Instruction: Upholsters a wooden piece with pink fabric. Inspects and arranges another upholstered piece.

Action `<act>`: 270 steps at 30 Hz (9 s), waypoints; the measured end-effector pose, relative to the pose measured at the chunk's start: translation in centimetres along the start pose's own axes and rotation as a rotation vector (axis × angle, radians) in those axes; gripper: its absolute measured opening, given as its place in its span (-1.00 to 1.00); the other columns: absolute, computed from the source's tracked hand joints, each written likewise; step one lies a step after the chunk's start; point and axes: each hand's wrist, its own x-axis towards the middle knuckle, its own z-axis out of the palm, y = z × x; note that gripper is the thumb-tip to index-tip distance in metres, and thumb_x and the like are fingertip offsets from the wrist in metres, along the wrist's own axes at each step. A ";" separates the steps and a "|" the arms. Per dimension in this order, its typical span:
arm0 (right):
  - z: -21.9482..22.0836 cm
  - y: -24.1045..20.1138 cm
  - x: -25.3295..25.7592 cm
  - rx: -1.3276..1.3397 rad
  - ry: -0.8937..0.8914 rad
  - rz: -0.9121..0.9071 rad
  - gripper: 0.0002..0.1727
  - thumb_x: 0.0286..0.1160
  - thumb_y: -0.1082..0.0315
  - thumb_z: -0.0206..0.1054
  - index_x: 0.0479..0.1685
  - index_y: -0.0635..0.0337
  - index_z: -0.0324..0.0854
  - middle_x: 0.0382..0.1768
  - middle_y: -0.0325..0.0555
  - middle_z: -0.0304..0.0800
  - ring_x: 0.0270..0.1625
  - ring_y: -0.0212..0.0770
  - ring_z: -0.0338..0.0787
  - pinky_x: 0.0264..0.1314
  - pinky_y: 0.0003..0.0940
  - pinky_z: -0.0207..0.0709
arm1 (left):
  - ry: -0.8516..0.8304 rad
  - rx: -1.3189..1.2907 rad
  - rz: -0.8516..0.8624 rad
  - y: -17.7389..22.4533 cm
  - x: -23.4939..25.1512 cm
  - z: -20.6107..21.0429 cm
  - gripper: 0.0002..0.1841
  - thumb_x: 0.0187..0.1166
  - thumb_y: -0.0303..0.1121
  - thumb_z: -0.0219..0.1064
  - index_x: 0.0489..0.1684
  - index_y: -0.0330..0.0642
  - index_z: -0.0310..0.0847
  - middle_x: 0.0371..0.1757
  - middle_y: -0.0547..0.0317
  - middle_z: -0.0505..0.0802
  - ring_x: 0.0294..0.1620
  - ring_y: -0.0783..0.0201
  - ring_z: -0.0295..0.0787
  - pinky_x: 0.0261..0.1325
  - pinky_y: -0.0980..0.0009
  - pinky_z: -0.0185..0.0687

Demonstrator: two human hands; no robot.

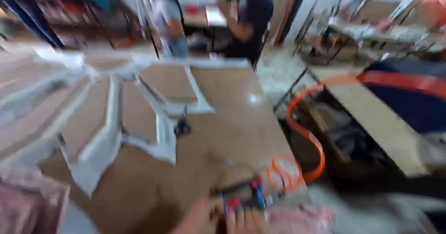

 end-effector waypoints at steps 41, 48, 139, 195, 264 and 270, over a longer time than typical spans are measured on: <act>-10.3 3.0 12.7 0.885 -1.437 0.630 -0.13 0.69 0.44 0.28 0.83 -0.56 -0.05 -0.01 0.20 0.78 -0.64 0.13 0.79 -0.66 0.10 0.78 | -0.672 -0.183 0.184 -4.7 -1.4 5.2 -0.71 0.82 -0.14 0.09 -0.18 -0.06 0.65 -0.37 0.19 0.68 -0.33 0.24 0.65 -0.26 0.16 0.55; -8.9 1.7 13.0 0.937 -1.506 0.699 -0.16 0.70 0.44 0.25 0.82 -0.47 -0.10 -0.12 0.25 0.78 -0.66 0.10 0.79 -0.66 0.04 0.78 | -0.672 -0.172 0.020 -5.2 -1.5 5.2 -0.86 0.55 -0.24 0.33 -0.39 -0.02 0.64 -0.48 0.21 0.68 -0.40 0.21 0.66 -0.38 0.11 0.52; 8.2 0.8 12.1 -0.035 -0.736 -0.466 0.09 0.31 0.22 0.45 0.93 -0.28 -0.13 0.27 0.22 0.53 -0.44 0.09 0.75 -0.48 0.05 0.64 | -0.441 -0.552 -0.001 -9.9 -6.0 4.1 -0.71 0.54 0.03 0.48 -0.30 0.02 0.79 -0.52 0.37 0.77 -0.51 0.47 0.67 -0.41 0.45 0.63; -4.2 23.7 -14.7 0.952 0.118 0.309 -0.49 0.68 -0.03 0.23 0.26 0.23 0.69 0.19 -0.07 0.85 0.19 -0.16 0.85 0.26 -0.10 0.79 | -0.266 -0.067 0.518 11.9 7.0 15.0 -0.65 0.63 0.08 0.35 0.15 0.12 0.81 0.16 0.39 0.78 0.12 0.45 0.75 0.19 0.31 0.77; 3.7 19.2 5.3 0.158 -0.593 -0.550 -0.57 0.70 0.04 0.25 0.34 0.11 0.64 0.30 0.06 0.73 0.57 0.10 0.56 0.62 0.00 0.44 | -0.444 -0.481 0.302 8.1 12.7 17.1 -0.73 0.71 -0.22 0.32 -0.41 -0.15 0.65 -0.53 0.24 0.70 -0.51 0.37 0.63 -0.42 0.36 0.62; 10.9 14.4 4.6 0.297 -0.597 -0.747 -0.14 0.56 0.40 0.32 0.86 -0.48 0.15 0.73 0.30 0.28 0.19 0.35 0.73 -0.21 0.04 0.69 | -0.465 -0.454 0.295 7.9 12.9 17.3 -0.70 0.69 -0.08 0.30 -0.43 0.01 0.72 -0.54 0.37 0.75 -0.54 0.44 0.67 -0.44 0.35 0.67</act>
